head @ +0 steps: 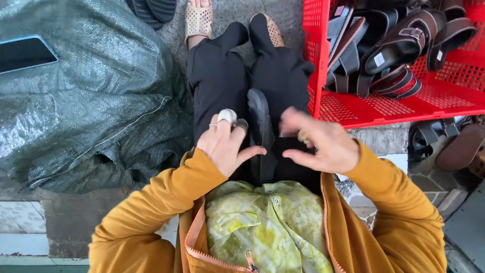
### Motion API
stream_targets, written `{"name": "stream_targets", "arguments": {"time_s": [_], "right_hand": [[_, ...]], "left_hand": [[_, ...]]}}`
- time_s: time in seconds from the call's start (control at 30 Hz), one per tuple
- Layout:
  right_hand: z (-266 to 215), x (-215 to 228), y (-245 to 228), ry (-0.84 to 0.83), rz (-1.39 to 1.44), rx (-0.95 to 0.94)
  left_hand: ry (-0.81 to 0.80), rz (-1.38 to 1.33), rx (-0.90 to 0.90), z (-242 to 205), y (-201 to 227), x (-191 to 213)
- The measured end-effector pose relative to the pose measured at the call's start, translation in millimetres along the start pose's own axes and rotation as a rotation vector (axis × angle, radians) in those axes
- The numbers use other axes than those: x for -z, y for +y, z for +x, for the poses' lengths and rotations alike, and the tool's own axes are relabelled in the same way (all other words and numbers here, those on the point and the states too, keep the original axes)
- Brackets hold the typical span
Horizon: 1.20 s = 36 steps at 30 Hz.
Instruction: Hand-sewing the sole of a sandal using a needle and thread to repair it.
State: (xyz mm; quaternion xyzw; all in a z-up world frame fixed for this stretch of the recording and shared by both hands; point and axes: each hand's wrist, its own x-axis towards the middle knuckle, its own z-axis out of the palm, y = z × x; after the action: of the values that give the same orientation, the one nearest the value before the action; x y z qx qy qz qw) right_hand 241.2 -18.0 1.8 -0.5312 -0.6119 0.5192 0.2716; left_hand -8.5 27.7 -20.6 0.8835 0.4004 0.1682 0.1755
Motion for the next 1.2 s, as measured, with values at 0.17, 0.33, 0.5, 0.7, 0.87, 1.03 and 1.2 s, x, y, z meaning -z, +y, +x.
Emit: {"name": "stream_targets", "arguments": {"time_s": [0.17,0.33,0.5,0.7,0.87,1.03,1.2], "right_hand": [[-1.9,-13.0,-6.7,0.104,-0.066,0.1],[17.8,-8.2,-5.2,0.07,-0.015,0.108],[33.5,-7.7,11.6,-0.052,-0.137,0.242],[16.1,0.2,5.0,-0.023,-0.642,0.319],[18.3,-1.0,6.3,0.03,-0.657,0.359],[18.9,0.3,3.0,0.014,-0.812,0.383],[24.4,4.7,-9.2,0.015,-0.956,0.434]], "left_hand": [[-0.19,-1.175,0.19,25.8,-13.0,15.5],[-0.254,-1.505,0.403,94.3,-35.8,19.1],[-0.075,-1.726,0.864,128.9,-85.0,-3.6],[-0.087,0.032,0.122,80.4,-100.5,31.3],[0.045,-0.584,0.021,28.2,-25.8,-0.7],[0.055,-0.607,0.029,16.8,-19.3,-16.5],[0.107,-0.654,0.012,16.0,-22.2,-29.2]]}}
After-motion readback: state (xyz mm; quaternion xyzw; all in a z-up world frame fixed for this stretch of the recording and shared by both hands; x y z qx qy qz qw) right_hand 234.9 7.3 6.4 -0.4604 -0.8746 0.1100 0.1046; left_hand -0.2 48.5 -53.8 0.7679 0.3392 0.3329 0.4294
